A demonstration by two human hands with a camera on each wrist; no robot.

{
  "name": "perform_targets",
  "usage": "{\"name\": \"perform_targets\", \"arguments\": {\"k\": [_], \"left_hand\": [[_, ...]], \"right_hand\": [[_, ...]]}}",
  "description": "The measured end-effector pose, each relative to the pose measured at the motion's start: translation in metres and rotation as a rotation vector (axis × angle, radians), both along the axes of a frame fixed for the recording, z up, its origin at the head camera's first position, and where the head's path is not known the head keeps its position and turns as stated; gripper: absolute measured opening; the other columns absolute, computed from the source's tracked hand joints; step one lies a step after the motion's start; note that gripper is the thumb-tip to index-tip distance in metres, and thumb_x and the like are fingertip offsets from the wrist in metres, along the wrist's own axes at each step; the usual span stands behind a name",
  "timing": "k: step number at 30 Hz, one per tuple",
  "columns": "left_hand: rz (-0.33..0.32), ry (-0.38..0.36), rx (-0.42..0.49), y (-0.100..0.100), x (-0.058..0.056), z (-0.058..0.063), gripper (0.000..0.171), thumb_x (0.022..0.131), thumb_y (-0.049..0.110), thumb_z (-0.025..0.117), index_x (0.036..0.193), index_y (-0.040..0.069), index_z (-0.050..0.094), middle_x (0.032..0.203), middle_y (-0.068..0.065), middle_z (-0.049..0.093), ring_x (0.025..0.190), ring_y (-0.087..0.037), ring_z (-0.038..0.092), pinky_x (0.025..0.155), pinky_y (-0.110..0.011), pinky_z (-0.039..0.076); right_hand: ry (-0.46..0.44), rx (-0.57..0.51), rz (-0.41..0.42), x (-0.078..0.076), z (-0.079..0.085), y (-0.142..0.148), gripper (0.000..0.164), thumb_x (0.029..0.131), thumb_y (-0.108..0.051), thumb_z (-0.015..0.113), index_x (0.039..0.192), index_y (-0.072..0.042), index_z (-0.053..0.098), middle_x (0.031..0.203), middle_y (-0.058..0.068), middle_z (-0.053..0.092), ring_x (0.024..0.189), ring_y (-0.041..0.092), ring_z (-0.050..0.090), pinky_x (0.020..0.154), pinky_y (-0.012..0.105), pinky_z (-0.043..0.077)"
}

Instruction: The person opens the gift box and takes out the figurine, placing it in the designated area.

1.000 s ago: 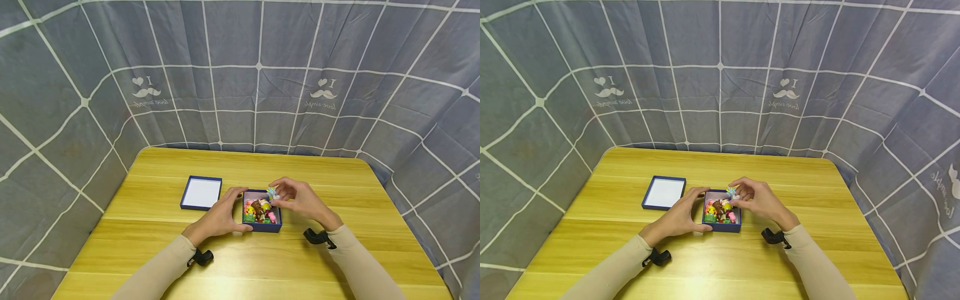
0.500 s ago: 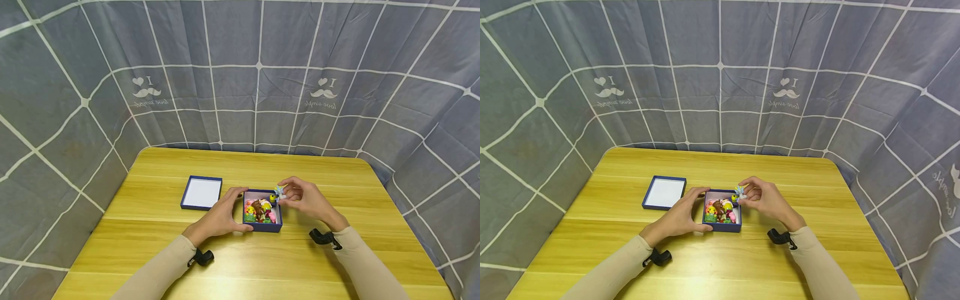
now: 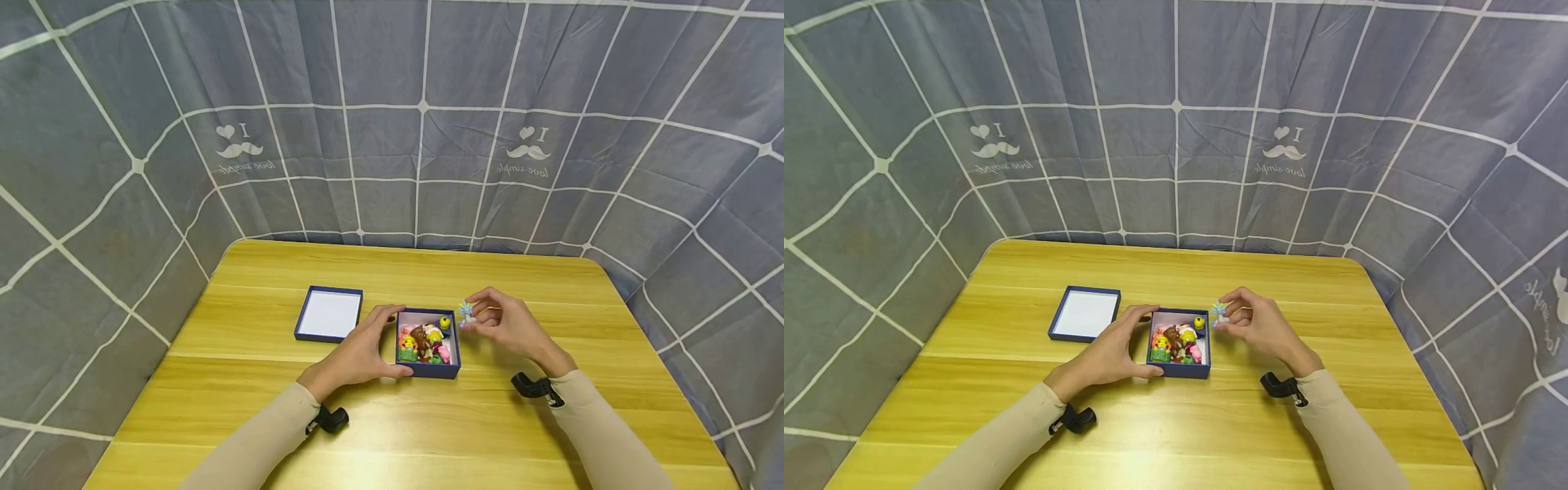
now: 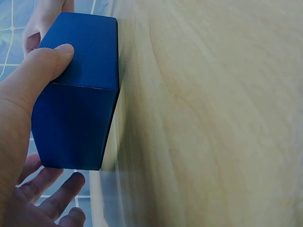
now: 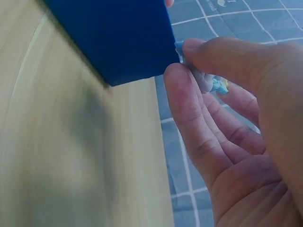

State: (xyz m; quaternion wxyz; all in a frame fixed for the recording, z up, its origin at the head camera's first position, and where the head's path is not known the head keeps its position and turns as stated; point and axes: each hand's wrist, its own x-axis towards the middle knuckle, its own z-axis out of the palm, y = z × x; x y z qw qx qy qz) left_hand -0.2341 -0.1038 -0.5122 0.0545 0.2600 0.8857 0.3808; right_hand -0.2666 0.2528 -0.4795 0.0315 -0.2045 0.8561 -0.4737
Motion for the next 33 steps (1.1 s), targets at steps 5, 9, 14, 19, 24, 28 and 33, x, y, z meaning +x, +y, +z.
{"name": "perform_targets", "arguments": {"k": [5, 9, 14, 19, 24, 28, 33], "left_hand": [[-0.001, -0.003, 0.002, -0.001, 0.000, 0.001, 0.128, 0.083, 0.057, 0.105, 0.183, 0.019, 0.035, 0.184, -0.007, 0.043, 0.169, -0.036, 0.049, 0.140, -0.062, 0.046], [0.000, -0.011, 0.005, -0.001, 0.000, 0.001, 0.127, 0.083, 0.058, 0.105, 0.183, 0.021, 0.035, 0.184, -0.007, 0.042, 0.169, -0.036, 0.049, 0.140, -0.062, 0.045], [0.002, -0.010, 0.008, -0.001, 0.000, 0.000, 0.127, 0.083, 0.057, 0.106, 0.182, 0.020, 0.036, 0.184, -0.007, 0.042, 0.169, -0.035, 0.049, 0.140, -0.062, 0.046], [-0.002, -0.005, 0.013, -0.001, 0.000, -0.001, 0.127, 0.083, 0.056, 0.106, 0.182, 0.018, 0.036, 0.183, -0.008, 0.043, 0.168, -0.035, 0.049, 0.140, -0.061, 0.046], [-0.003, -0.006, 0.011, -0.001, 0.001, -0.001, 0.127, 0.084, 0.056, 0.105, 0.183, 0.018, 0.036, 0.183, -0.008, 0.043, 0.169, -0.035, 0.048, 0.140, -0.062, 0.045], [-0.002, -0.006, 0.008, -0.001, 0.001, -0.002, 0.127, 0.084, 0.056, 0.105, 0.183, 0.018, 0.035, 0.183, -0.008, 0.043, 0.169, -0.035, 0.049, 0.140, -0.063, 0.046], [-0.003, -0.002, 0.004, -0.001, 0.001, -0.003, 0.127, 0.084, 0.057, 0.105, 0.183, 0.018, 0.035, 0.183, -0.007, 0.043, 0.169, -0.035, 0.049, 0.140, -0.063, 0.046]], "right_hand": [[-0.011, 0.052, -0.043, -0.003, -0.006, 0.006, 0.048, 0.098, -0.006, 0.095, 0.140, -0.001, 0.071, 0.119, 0.018, 0.078, 0.096, 0.014, 0.084, 0.085, 0.018, 0.070], [-0.016, 0.087, -0.078, -0.006, -0.011, 0.009, 0.048, 0.100, -0.013, 0.095, 0.139, -0.002, 0.071, 0.122, 0.019, 0.080, 0.101, 0.020, 0.087, 0.085, 0.017, 0.069], [-0.051, 0.141, -0.117, -0.007, -0.015, 0.012, 0.046, 0.102, -0.018, 0.094, 0.140, -0.004, 0.072, 0.126, 0.019, 0.079, 0.102, 0.022, 0.086, 0.080, 0.019, 0.066], [-0.076, 0.194, -0.144, -0.008, -0.021, 0.013, 0.046, 0.101, -0.021, 0.094, 0.138, -0.003, 0.074, 0.126, 0.018, 0.080, 0.099, 0.019, 0.084, 0.077, 0.020, 0.063], [-0.079, 0.219, -0.147, -0.009, -0.028, 0.014, 0.045, 0.102, -0.023, 0.094, 0.136, -0.001, 0.075, 0.125, 0.020, 0.081, 0.089, 0.015, 0.080, 0.071, 0.022, 0.062], [-0.061, 0.258, -0.160, -0.010, -0.031, 0.013, 0.047, 0.102, -0.027, 0.094, 0.137, -0.002, 0.076, 0.125, 0.019, 0.082, 0.084, 0.015, 0.075, 0.068, 0.023, 0.061], [-0.029, 0.293, -0.173, -0.010, -0.034, 0.012, 0.049, 0.102, -0.030, 0.094, 0.137, -0.001, 0.077, 0.123, 0.019, 0.081, 0.084, 0.015, 0.071, 0.067, 0.023, 0.059]]}}
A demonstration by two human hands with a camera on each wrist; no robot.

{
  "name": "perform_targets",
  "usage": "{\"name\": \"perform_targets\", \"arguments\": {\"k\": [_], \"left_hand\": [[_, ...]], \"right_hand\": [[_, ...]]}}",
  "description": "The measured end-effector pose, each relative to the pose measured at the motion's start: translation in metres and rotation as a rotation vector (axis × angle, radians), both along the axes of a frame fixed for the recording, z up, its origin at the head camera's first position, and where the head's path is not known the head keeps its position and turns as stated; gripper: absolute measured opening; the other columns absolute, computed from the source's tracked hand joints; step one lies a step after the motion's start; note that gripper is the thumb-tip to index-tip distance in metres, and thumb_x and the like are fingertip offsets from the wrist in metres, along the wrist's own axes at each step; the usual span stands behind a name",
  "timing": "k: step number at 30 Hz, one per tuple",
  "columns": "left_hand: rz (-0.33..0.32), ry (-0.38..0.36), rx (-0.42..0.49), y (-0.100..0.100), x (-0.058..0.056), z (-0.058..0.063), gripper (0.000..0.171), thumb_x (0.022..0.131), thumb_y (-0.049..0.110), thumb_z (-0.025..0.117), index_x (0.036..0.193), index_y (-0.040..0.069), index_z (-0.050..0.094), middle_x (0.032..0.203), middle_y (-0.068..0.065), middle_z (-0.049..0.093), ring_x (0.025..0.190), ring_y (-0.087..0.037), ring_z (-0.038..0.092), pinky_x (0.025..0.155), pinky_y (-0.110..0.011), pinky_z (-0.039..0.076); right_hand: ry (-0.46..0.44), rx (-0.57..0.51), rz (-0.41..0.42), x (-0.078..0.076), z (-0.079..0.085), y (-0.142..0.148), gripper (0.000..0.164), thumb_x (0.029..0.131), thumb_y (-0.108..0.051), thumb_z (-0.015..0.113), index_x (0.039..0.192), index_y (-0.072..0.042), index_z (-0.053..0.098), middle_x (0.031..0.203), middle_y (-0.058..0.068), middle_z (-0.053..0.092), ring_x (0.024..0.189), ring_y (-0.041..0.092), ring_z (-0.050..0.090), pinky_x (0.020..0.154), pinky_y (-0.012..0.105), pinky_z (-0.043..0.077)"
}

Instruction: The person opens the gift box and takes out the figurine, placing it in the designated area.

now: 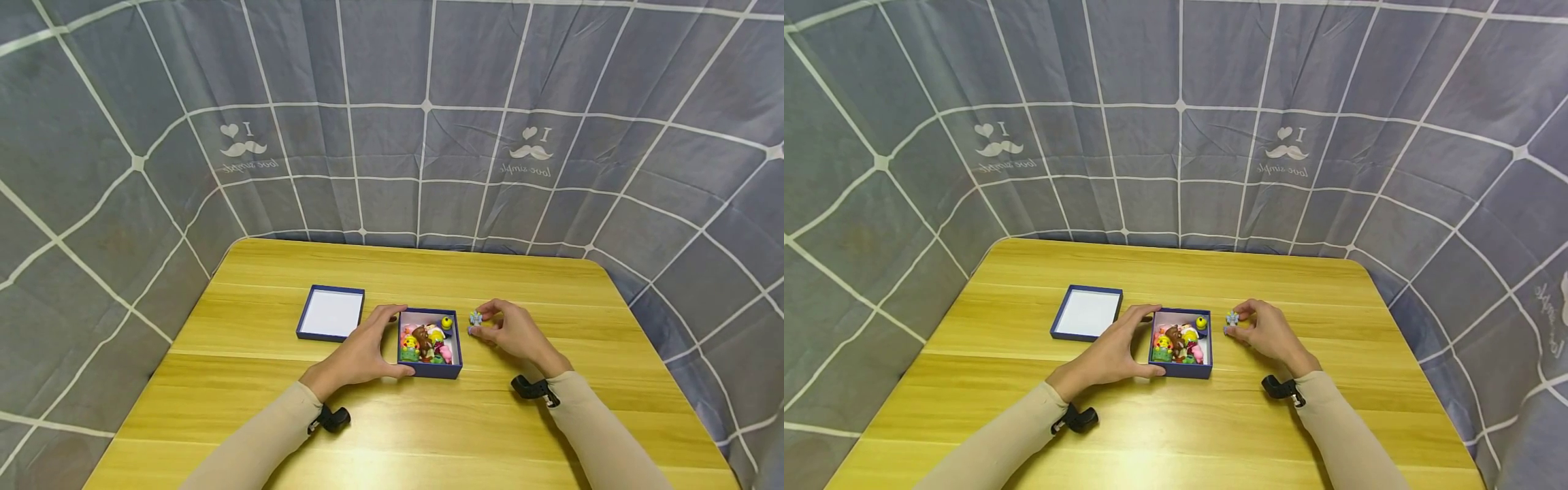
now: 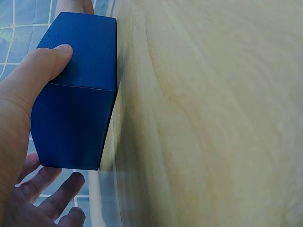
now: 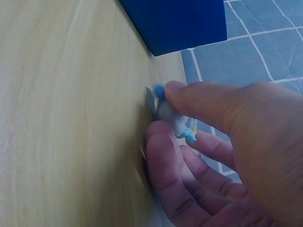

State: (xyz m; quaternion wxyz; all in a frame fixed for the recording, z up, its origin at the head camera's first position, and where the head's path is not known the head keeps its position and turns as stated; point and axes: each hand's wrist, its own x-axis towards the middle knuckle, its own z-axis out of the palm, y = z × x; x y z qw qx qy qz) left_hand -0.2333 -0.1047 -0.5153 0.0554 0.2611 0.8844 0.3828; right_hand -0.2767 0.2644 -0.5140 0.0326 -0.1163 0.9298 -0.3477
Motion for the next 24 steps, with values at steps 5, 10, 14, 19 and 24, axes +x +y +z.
{"name": "perform_targets", "arguments": {"k": [5, 10, 14, 19, 24], "left_hand": [[0.002, 0.001, 0.003, -0.001, 0.001, 0.000, 0.127, 0.084, 0.057, 0.105, 0.183, 0.019, 0.035, 0.183, -0.007, 0.043, 0.168, -0.035, 0.049, 0.140, -0.063, 0.046], [0.005, 0.006, 0.004, -0.001, 0.002, -0.001, 0.126, 0.084, 0.057, 0.105, 0.183, 0.021, 0.035, 0.183, -0.007, 0.043, 0.168, -0.035, 0.050, 0.140, -0.062, 0.046], [0.004, 0.002, 0.005, 0.000, 0.003, -0.002, 0.126, 0.084, 0.057, 0.105, 0.183, 0.021, 0.035, 0.183, -0.007, 0.043, 0.169, -0.035, 0.049, 0.140, -0.062, 0.046], [-0.003, -0.002, 0.015, 0.001, 0.002, -0.002, 0.126, 0.085, 0.057, 0.104, 0.183, 0.021, 0.034, 0.184, -0.007, 0.042, 0.168, -0.036, 0.050, 0.140, -0.061, 0.046], [0.001, 0.012, 0.017, 0.001, 0.002, 0.000, 0.126, 0.085, 0.056, 0.104, 0.183, 0.020, 0.034, 0.183, -0.009, 0.043, 0.167, -0.038, 0.051, 0.139, -0.063, 0.047]], "right_hand": [[0.022, 0.017, 0.005, 0.001, 0.000, -0.002, 0.049, 0.102, -0.030, 0.094, 0.137, 0.000, 0.078, 0.120, 0.019, 0.081, 0.081, 0.014, 0.068, 0.066, 0.023, 0.056], [0.038, 0.037, 0.000, 0.001, -0.001, -0.003, 0.050, 0.102, -0.030, 0.094, 0.140, -0.002, 0.078, 0.121, 0.017, 0.081, 0.084, 0.015, 0.068, 0.069, 0.023, 0.056], [0.063, 0.058, -0.001, 0.004, -0.001, -0.003, 0.054, 0.102, -0.030, 0.094, 0.145, -0.001, 0.076, 0.122, 0.018, 0.080, 0.088, 0.018, 0.068, 0.073, 0.026, 0.056], [0.112, 0.073, -0.006, 0.007, 0.004, -0.003, 0.057, 0.102, -0.026, 0.094, 0.148, 0.000, 0.074, 0.124, 0.021, 0.078, 0.087, 0.018, 0.066, 0.075, 0.028, 0.056], [0.155, 0.061, 0.003, 0.011, 0.010, -0.006, 0.056, 0.102, -0.020, 0.093, 0.151, -0.002, 0.073, 0.126, 0.022, 0.073, 0.083, 0.016, 0.065, 0.070, 0.024, 0.055]]}}
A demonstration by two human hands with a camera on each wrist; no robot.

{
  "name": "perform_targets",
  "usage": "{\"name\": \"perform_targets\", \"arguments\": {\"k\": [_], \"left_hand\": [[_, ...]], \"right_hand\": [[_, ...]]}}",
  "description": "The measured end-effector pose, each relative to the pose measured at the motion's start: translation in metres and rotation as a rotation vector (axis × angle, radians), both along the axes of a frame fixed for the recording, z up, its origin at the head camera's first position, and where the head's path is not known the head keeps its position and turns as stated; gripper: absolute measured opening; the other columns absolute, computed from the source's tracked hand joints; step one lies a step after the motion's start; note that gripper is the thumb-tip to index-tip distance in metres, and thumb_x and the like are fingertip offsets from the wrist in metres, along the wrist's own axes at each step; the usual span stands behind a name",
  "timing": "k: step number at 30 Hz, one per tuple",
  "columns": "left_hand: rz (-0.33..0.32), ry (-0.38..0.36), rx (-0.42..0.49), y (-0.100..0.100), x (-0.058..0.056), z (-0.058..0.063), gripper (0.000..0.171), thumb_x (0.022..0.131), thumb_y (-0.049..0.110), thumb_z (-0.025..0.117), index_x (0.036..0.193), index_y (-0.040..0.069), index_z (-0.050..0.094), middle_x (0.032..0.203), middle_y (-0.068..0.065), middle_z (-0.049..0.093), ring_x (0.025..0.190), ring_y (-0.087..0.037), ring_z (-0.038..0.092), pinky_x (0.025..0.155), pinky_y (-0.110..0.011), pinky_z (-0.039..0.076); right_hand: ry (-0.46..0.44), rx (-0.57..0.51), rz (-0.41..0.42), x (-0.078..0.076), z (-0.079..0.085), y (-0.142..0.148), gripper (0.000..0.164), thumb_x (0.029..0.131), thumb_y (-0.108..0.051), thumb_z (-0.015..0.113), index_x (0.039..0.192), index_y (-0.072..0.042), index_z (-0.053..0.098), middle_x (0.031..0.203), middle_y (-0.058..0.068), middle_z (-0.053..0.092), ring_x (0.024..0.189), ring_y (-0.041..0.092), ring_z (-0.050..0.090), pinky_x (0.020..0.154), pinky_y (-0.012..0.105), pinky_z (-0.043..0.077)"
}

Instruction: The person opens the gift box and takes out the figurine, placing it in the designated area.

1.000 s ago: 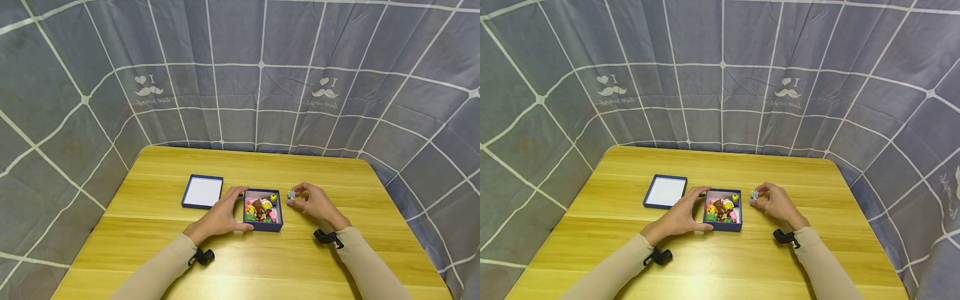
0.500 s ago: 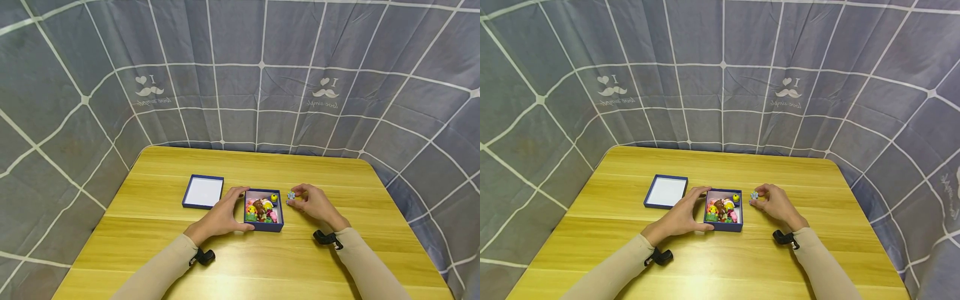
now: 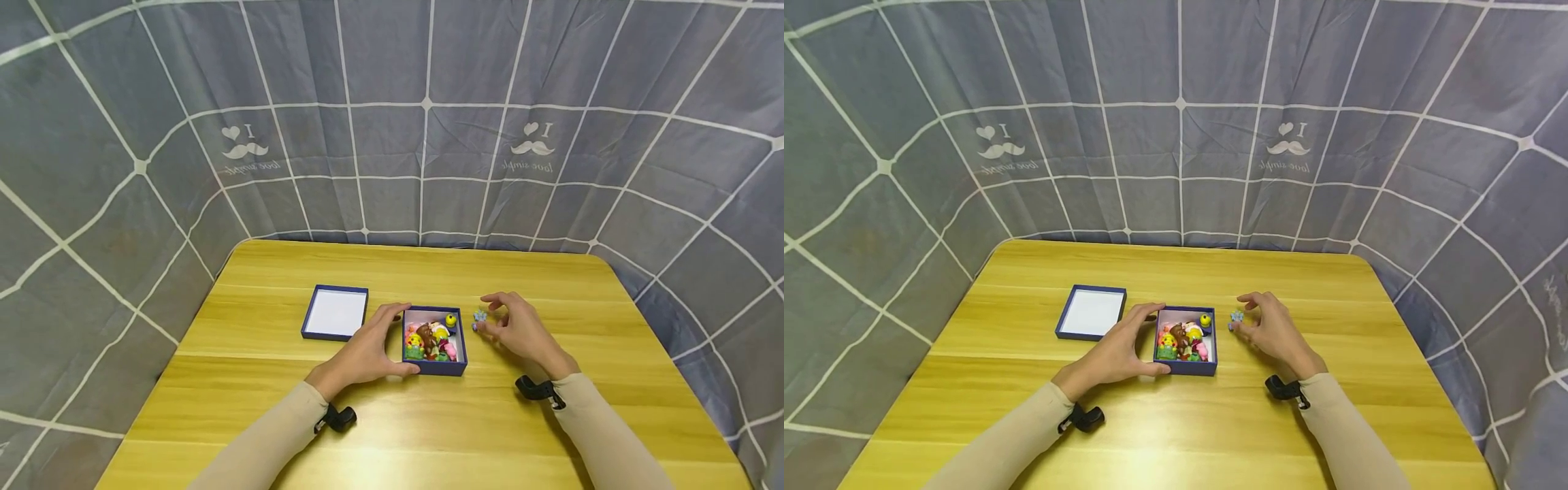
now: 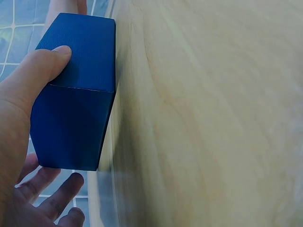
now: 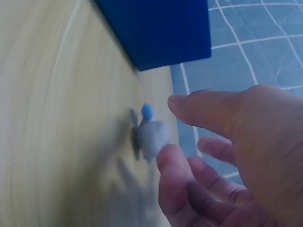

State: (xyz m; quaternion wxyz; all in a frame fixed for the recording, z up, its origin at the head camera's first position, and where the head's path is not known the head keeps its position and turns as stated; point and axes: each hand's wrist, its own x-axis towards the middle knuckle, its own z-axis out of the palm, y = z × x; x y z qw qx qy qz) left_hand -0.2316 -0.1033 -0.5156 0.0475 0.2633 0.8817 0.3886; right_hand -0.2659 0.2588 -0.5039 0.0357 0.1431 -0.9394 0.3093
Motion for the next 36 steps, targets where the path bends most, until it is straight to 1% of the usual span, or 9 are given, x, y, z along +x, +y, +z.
{"name": "perform_targets", "arguments": {"k": [5, 10, 15, 18, 21, 25, 31, 33, 36], "left_hand": [[0.003, 0.006, 0.009, 0.000, -0.001, 0.000, 0.126, 0.084, 0.055, 0.105, 0.182, 0.018, 0.036, 0.183, -0.010, 0.044, 0.167, -0.038, 0.051, 0.139, -0.063, 0.047], [-0.001, 0.003, -0.006, 0.002, -0.003, -0.001, 0.126, 0.085, 0.057, 0.105, 0.183, 0.019, 0.035, 0.183, -0.008, 0.043, 0.167, -0.037, 0.052, 0.139, -0.062, 0.048], [0.009, -0.001, -0.006, 0.001, -0.003, 0.000, 0.126, 0.084, 0.056, 0.105, 0.183, 0.020, 0.035, 0.183, -0.008, 0.044, 0.167, -0.036, 0.051, 0.139, -0.062, 0.047], [0.014, -0.012, -0.006, 0.000, -0.001, 0.000, 0.127, 0.083, 0.055, 0.106, 0.183, 0.021, 0.035, 0.183, -0.008, 0.044, 0.167, -0.036, 0.051, 0.139, -0.062, 0.047], [0.013, -0.011, -0.003, 0.000, 0.000, -0.001, 0.126, 0.084, 0.056, 0.106, 0.182, 0.021, 0.036, 0.182, -0.008, 0.044, 0.167, -0.035, 0.051, 0.139, -0.062, 0.047], [0.015, -0.009, 0.002, -0.001, 0.001, -0.002, 0.126, 0.083, 0.055, 0.106, 0.182, 0.019, 0.036, 0.182, -0.007, 0.045, 0.166, -0.034, 0.051, 0.139, -0.062, 0.047], [0.011, -0.007, 0.009, -0.002, 0.002, -0.001, 0.126, 0.084, 0.052, 0.107, 0.182, 0.017, 0.037, 0.181, -0.008, 0.045, 0.165, -0.034, 0.052, 0.139, -0.061, 0.048], [0.008, -0.007, 0.005, -0.001, 0.002, 0.000, 0.125, 0.084, 0.053, 0.106, 0.182, 0.018, 0.037, 0.181, -0.008, 0.045, 0.166, -0.034, 0.052, 0.138, -0.061, 0.048], [0.005, -0.009, 0.002, 0.002, 0.001, 0.001, 0.124, 0.085, 0.053, 0.106, 0.182, 0.019, 0.037, 0.181, -0.007, 0.045, 0.165, -0.034, 0.052, 0.138, -0.060, 0.048]], "right_hand": [[0.032, 0.001, 0.036, 0.005, 0.012, -0.006, 0.052, 0.104, -0.017, 0.091, 0.151, -0.004, 0.073, 0.123, 0.018, 0.072, 0.083, 0.014, 0.065, 0.072, 0.023, 0.055], [0.089, -0.002, 0.090, 0.013, 0.023, -0.018, 0.043, 0.104, -0.016, 0.090, 0.144, -0.005, 0.078, 0.116, 0.014, 0.075, 0.086, 0.013, 0.066, 0.073, 0.025, 0.057], [0.167, 0.005, 0.196, 0.019, 0.032, -0.036, 0.031, 0.102, -0.017, 0.093, 0.130, -0.009, 0.083, 0.106, 0.006, 0.079, 0.089, 0.022, 0.071, 0.076, 0.036, 0.062], [0.184, 0.033, 0.269, 0.022, 0.036, -0.046, 0.027, 0.100, -0.019, 0.095, 0.123, -0.010, 0.084, 0.102, 0.001, 0.080, 0.091, 0.027, 0.073, 0.082, 0.044, 0.063], [0.166, 0.068, 0.314, 0.026, 0.041, -0.054, 0.030, 0.098, -0.020, 0.097, 0.123, -0.010, 0.084, 0.102, 0.000, 0.081, 0.093, 0.026, 0.072, 0.094, 0.051, 0.061], [0.112, 0.134, 0.363, 0.027, 0.044, -0.066, 0.035, 0.098, -0.025, 0.098, 0.128, -0.014, 0.084, 0.105, -0.003, 0.083, 0.103, 0.023, 0.071, 0.108, 0.057, 0.055], [0.058, 0.221, 0.413, 0.025, 0.047, -0.082, 0.035, 0.099, -0.029, 0.097, 0.129, -0.018, 0.083, 0.107, -0.005, 0.081, 0.107, 0.023, 0.071, 0.102, 0.049, 0.049], [0.047, 0.227, 0.421, 0.023, 0.047, -0.084, 0.035, 0.099, -0.030, 0.097, 0.129, -0.020, 0.083, 0.108, -0.006, 0.081, 0.108, 0.021, 0.071, 0.103, 0.050, 0.051], [0.029, 0.226, 0.439, 0.021, 0.050, -0.087, 0.036, 0.099, -0.031, 0.097, 0.130, -0.020, 0.083, 0.113, -0.006, 0.082, 0.112, 0.021, 0.073, 0.109, 0.057, 0.054]]}}
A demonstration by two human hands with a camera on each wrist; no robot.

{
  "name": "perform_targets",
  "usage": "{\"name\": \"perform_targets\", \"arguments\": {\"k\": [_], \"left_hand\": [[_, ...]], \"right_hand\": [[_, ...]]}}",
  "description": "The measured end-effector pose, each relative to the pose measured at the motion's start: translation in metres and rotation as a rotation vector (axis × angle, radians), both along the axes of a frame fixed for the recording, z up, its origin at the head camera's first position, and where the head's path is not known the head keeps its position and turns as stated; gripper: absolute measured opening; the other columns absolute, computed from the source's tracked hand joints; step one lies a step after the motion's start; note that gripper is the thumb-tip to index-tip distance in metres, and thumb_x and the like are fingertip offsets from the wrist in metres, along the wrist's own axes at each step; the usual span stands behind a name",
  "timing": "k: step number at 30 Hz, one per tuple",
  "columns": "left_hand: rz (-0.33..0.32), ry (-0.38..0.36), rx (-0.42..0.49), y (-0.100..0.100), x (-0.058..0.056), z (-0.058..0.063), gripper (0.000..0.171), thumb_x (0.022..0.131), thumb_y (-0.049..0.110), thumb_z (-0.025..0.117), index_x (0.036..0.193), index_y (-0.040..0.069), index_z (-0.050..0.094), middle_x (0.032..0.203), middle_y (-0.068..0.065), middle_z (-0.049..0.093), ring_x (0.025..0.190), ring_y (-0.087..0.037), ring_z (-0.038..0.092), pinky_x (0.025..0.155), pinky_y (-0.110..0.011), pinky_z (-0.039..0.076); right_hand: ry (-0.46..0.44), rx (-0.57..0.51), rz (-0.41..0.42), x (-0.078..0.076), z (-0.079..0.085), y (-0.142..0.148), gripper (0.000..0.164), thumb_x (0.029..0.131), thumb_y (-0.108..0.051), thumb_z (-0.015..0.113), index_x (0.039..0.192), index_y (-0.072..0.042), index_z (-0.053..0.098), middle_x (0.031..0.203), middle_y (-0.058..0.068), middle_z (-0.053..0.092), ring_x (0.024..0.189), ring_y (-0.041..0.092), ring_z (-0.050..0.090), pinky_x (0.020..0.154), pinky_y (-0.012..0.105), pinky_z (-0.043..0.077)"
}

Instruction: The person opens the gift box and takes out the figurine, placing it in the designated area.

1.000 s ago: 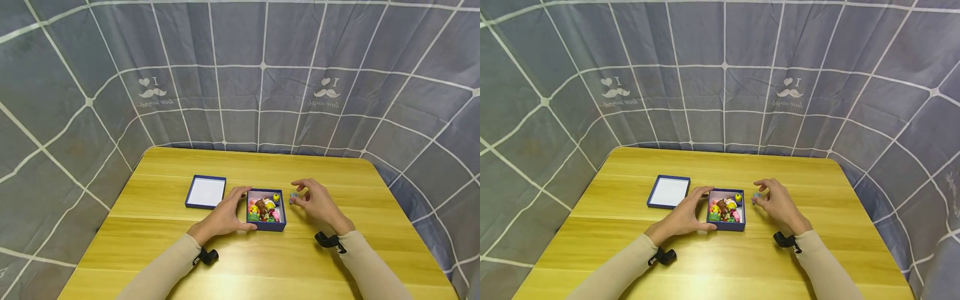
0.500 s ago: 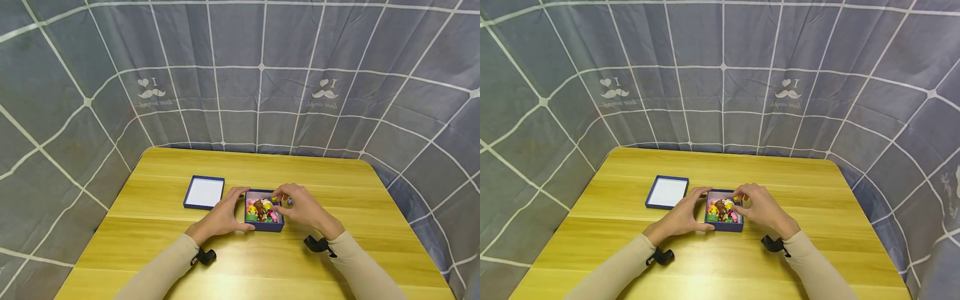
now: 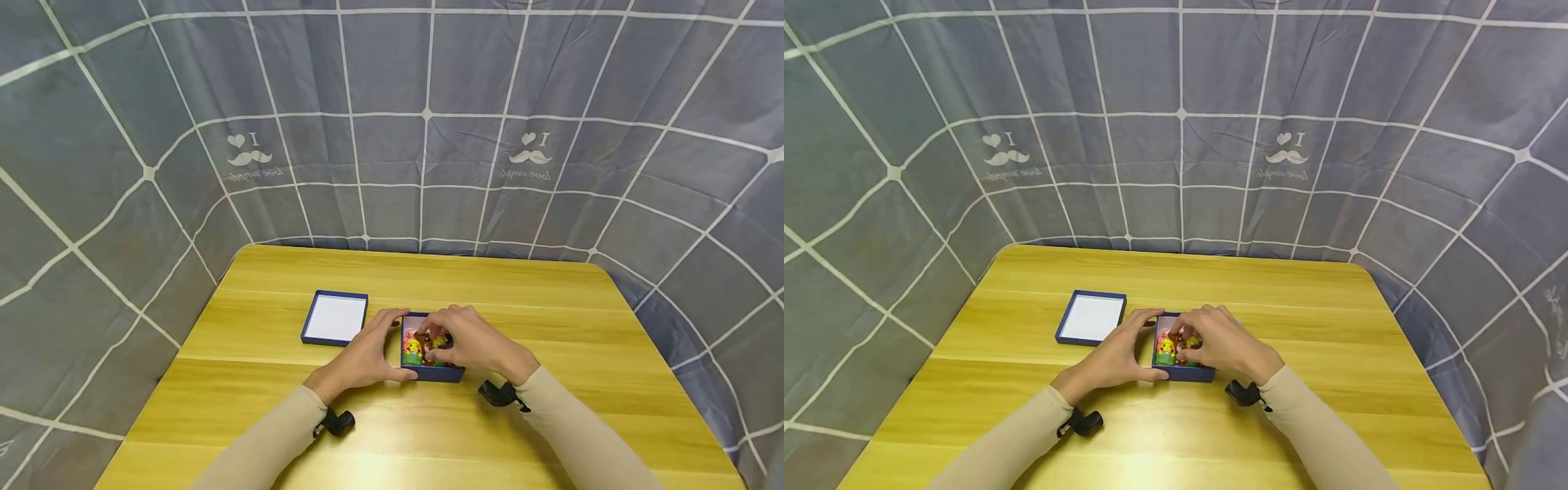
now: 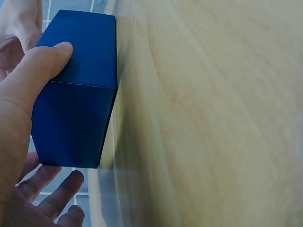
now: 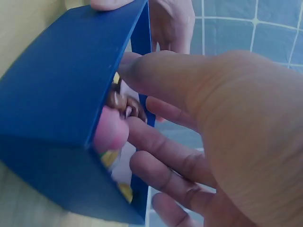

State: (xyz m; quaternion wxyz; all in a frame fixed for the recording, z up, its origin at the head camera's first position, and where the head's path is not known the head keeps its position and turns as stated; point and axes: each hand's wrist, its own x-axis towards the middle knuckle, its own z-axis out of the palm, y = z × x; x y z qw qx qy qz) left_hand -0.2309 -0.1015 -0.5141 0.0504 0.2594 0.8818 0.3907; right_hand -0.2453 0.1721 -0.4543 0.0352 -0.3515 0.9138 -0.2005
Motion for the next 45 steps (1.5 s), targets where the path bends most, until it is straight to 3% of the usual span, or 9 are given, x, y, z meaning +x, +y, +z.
{"name": "perform_targets", "arguments": {"k": [4, 7, 10, 14, 17, 24, 33, 42, 45], "left_hand": [[-0.009, 0.007, 0.008, 0.004, -0.001, 0.000, 0.124, 0.086, 0.053, 0.105, 0.182, 0.018, 0.036, 0.182, -0.008, 0.045, 0.165, -0.034, 0.053, 0.138, -0.060, 0.049], [-0.012, 0.016, 0.009, 0.006, -0.002, -0.001, 0.124, 0.086, 0.054, 0.105, 0.182, 0.018, 0.035, 0.182, -0.009, 0.044, 0.165, -0.034, 0.053, 0.138, -0.059, 0.049], [-0.012, 0.024, 0.013, 0.007, -0.003, -0.002, 0.123, 0.086, 0.052, 0.105, 0.182, 0.017, 0.037, 0.181, -0.009, 0.045, 0.164, -0.033, 0.054, 0.137, -0.059, 0.050], [-0.018, 0.023, 0.020, 0.008, -0.003, -0.004, 0.123, 0.085, 0.051, 0.106, 0.181, 0.015, 0.037, 0.181, -0.010, 0.046, 0.163, -0.032, 0.054, 0.137, -0.059, 0.050], [-0.020, 0.016, 0.018, 0.009, -0.002, -0.004, 0.124, 0.086, 0.052, 0.105, 0.181, 0.015, 0.036, 0.181, -0.009, 0.045, 0.164, -0.032, 0.053, 0.138, -0.058, 0.049], [-0.012, 0.017, 0.004, 0.007, -0.001, -0.001, 0.125, 0.085, 0.054, 0.106, 0.182, 0.019, 0.036, 0.182, -0.007, 0.045, 0.166, -0.032, 0.052, 0.138, -0.058, 0.049], [-0.005, 0.008, 0.005, 0.004, 0.002, -0.002, 0.125, 0.085, 0.054, 0.106, 0.182, 0.017, 0.037, 0.182, -0.007, 0.045, 0.167, -0.031, 0.052, 0.139, -0.058, 0.048], [-0.006, 0.022, 0.018, 0.001, 0.001, -0.001, 0.126, 0.084, 0.053, 0.107, 0.181, 0.016, 0.037, 0.180, -0.008, 0.046, 0.164, -0.032, 0.054, 0.138, -0.059, 0.049], [-0.004, 0.029, 0.026, -0.001, 0.001, -0.002, 0.126, 0.083, 0.053, 0.107, 0.181, 0.015, 0.038, 0.179, -0.009, 0.048, 0.162, -0.033, 0.056, 0.137, -0.060, 0.050]], "right_hand": [[-0.014, 0.005, 0.025, -0.005, 0.001, -0.002, 0.041, 0.097, -0.029, 0.099, 0.133, -0.017, 0.082, 0.119, -0.001, 0.080, 0.110, 0.022, 0.076, 0.106, 0.049, 0.063], [-0.036, -0.009, 0.040, -0.008, 0.000, -0.001, 0.041, 0.096, -0.025, 0.100, 0.133, -0.016, 0.084, 0.118, 0.000, 0.077, 0.105, 0.017, 0.076, 0.093, 0.033, 0.067], [-0.098, -0.039, 0.049, -0.009, -0.001, 0.000, 0.033, 0.100, -0.018, 0.096, 0.130, -0.015, 0.086, 0.116, 0.003, 0.075, 0.087, 0.011, 0.073, 0.077, 0.023, 0.066], [-0.168, -0.080, 0.061, -0.011, -0.003, 0.002, 0.021, 0.106, -0.009, 0.087, 0.126, -0.012, 0.088, 0.111, 0.008, 0.071, 0.060, 0.005, 0.066, 0.060, 0.021, 0.063], [-0.154, -0.095, 0.070, -0.012, -0.002, 0.002, 0.019, 0.108, -0.007, 0.083, 0.125, -0.012, 0.089, 0.109, 0.006, 0.072, 0.055, 0.003, 0.064, 0.061, 0.020, 0.063], [-0.060, -0.119, 0.065, -0.015, 0.000, 0.001, 0.016, 0.108, -0.012, 0.084, 0.123, -0.016, 0.091, 0.114, 0.002, 0.075, 0.075, 0.001, 0.066, 0.078, 0.020, 0.064], [-0.046, -0.216, 0.057, -0.013, -0.003, -0.001, 0.013, 0.108, -0.016, 0.086, 0.120, -0.016, 0.089, 0.123, 0.001, 0.078, 0.102, 0.012, 0.075, 0.091, 0.045, 0.073], [-0.069, -0.262, -0.002, -0.012, -0.004, -0.002, 0.019, 0.110, -0.015, 0.082, 0.129, -0.010, 0.084, 0.125, 0.003, 0.085, 0.106, 0.019, 0.083, 0.093, 0.030, 0.071], [-0.083, -0.282, -0.017, -0.012, -0.003, -0.003, 0.019, 0.111, -0.014, 0.080, 0.130, -0.010, 0.083, 0.129, 0.004, 0.086, 0.109, 0.023, 0.084, 0.094, 0.030, 0.071]]}}
